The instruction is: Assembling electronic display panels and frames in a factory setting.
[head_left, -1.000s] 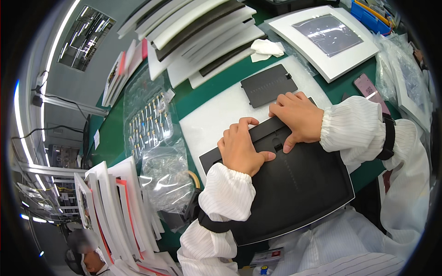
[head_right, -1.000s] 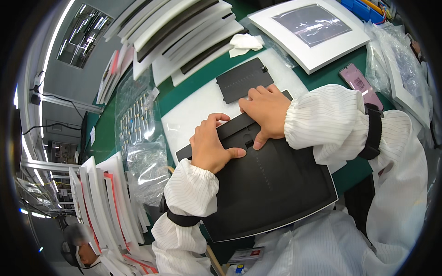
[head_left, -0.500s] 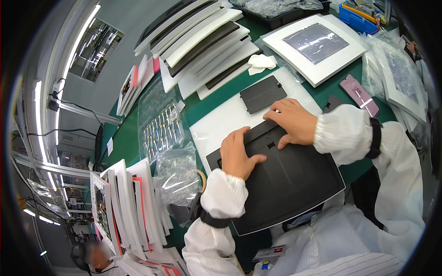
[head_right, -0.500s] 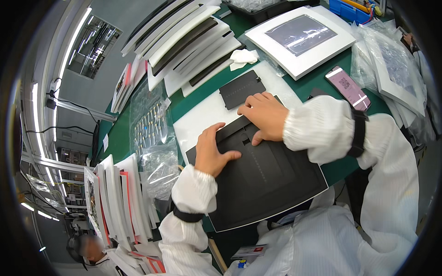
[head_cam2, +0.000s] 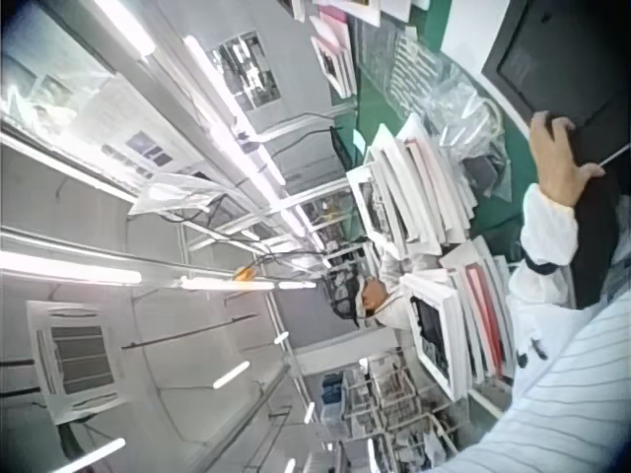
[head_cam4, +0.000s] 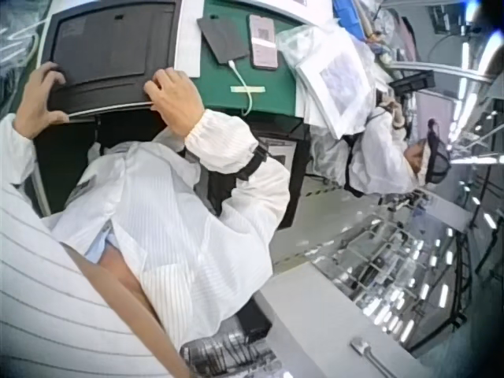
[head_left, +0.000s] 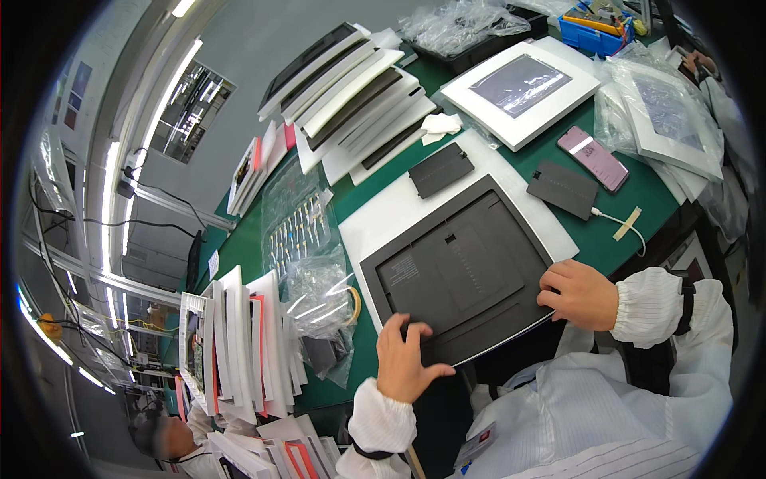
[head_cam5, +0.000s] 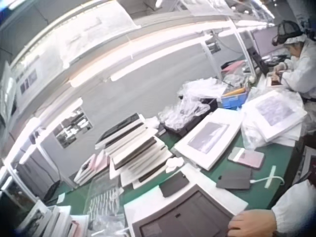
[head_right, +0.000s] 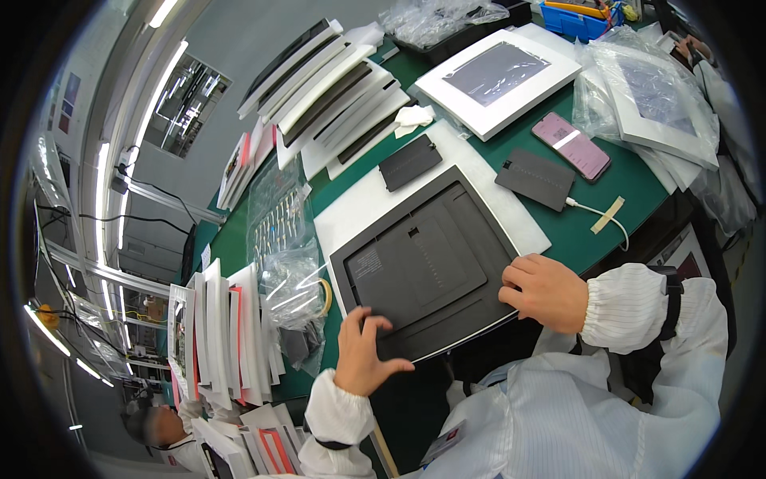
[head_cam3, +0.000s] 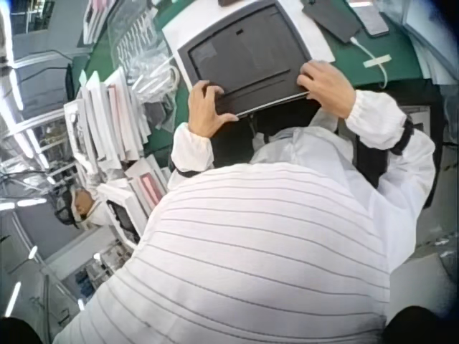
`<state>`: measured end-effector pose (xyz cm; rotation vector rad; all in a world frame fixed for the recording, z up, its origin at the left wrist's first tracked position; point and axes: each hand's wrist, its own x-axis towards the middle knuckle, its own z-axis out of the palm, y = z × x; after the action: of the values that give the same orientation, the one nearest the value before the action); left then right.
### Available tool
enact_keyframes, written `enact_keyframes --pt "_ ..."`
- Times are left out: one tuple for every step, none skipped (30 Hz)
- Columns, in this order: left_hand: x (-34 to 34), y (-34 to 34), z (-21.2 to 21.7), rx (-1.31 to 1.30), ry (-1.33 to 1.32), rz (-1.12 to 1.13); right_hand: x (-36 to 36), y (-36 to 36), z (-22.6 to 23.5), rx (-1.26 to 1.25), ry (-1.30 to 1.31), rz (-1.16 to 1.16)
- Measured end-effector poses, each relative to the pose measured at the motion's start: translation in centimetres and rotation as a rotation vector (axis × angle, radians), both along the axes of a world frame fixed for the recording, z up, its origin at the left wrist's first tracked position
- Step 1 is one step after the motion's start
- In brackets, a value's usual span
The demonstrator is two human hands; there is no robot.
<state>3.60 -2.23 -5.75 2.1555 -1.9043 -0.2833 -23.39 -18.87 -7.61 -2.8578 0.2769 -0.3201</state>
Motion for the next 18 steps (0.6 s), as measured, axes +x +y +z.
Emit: enact_keyframes --pt "-0.3 1.3 -0.3 0.019 -0.019 0.013 -0.3 0.1 -0.4 -0.065 -0.024 0.005" --pt "-0.5 2.6 -0.6 0.008 -0.03 0.012 -0.3 0.3 -0.8 -0.075 -0.035 0.004" --pt "-0.9 3.5 -1.1 -0.012 -0.034 0.027 -0.4 0.4 -1.1 -0.131 -0.038 0.026" --pt "-1.1 4.2 -1.5 -0.032 -0.036 0.042 -0.4 0.4 -1.3 -0.187 -0.04 0.048" --pt "-1.1 4.7 -1.8 -0.042 -0.042 0.038 -0.5 0.5 -1.4 -0.197 -0.045 0.044" --pt "-1.1 5.0 -2.1 -0.086 -0.097 0.044 -0.6 0.6 -1.4 -0.171 -0.108 0.039" --pt "-1.1 5.1 -2.2 -0.131 -0.15 0.049 -0.8 0.6 -1.3 -0.146 -0.169 0.035" --pt "-1.4 5.1 -2.1 -0.171 -0.152 0.062 -0.8 0.6 -1.1 -0.154 -0.171 0.029" --pt "-1.5 5.1 -1.9 -0.18 -0.152 0.055 -0.7 0.6 -0.7 -0.132 -0.194 0.025" --pt "-1.4 5.1 -1.7 -0.208 -0.155 0.055 -0.6 0.5 -0.2 -0.11 -0.217 0.019" --pt "-1.4 5.0 -1.5 -0.236 -0.155 0.051 -0.5 0.4 0.4 -0.119 -0.217 0.007" --pt "-1.4 4.9 -1.0 -0.289 -0.167 0.042 -0.4 0.1 1.3 -0.061 -0.243 0.005" --pt "-1.2 4.6 -0.1 -0.34 -0.202 0.009 -0.3 -0.2 2.2 -0.002 -0.269 0.002" --pt "-0.6 4.7 0.7 -0.387 -0.171 -0.021 -0.3 -0.4 3.6 0.046 -0.292 0.002" --pt "0.3 4.6 1.5 -0.43 -0.142 -0.052 0.0 -0.9 5.0 0.038 -0.297 -0.015" --pt "1.1 4.3 2.6 -0.5 -0.16 -0.051 0.4 -1.7 6.4 0.105 -0.325 -0.013" --pt "2.0 4.2 3.7 -0.564 -0.179 -0.043 1.0 -2.5 7.8 0.177 -0.351 -0.004" --pt "2.9 3.4 4.8 -0.621 -0.177 -0.026 1.5 -3.6 9.4 0.352 -0.343 -0.025"
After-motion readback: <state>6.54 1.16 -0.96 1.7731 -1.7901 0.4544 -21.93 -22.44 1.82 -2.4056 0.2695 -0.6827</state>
